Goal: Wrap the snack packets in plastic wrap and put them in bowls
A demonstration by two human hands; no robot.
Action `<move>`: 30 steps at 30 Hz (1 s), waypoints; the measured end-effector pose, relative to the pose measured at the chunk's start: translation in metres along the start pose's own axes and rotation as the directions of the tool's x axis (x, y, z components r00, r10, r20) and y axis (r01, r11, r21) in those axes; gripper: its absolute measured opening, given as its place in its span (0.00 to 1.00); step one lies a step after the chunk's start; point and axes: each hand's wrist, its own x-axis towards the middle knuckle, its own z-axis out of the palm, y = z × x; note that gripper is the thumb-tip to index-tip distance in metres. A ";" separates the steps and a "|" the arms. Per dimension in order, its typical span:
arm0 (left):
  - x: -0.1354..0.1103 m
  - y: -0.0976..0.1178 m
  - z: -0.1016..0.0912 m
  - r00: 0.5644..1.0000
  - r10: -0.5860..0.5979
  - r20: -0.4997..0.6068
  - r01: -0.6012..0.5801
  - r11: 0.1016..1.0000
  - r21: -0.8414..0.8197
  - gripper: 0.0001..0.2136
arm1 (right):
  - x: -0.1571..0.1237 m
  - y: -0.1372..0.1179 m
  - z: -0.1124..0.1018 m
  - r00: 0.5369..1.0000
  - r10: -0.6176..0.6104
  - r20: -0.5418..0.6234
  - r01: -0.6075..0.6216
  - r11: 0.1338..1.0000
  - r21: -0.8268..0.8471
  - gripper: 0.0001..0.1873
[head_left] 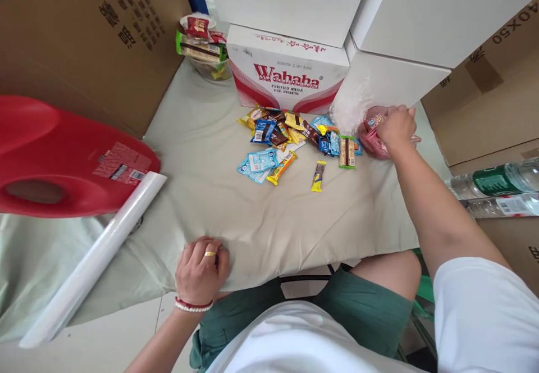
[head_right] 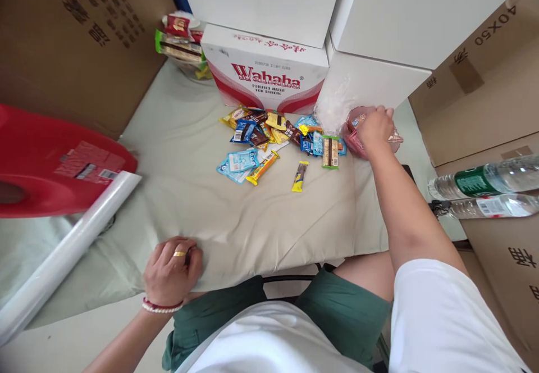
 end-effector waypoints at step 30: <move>0.041 0.112 0.010 0.979 0.126 0.161 0.033 0.681 -0.732 0.24 | -0.347 -0.129 -0.024 0.616 0.004 0.788 -0.752 -0.296 0.589 0.19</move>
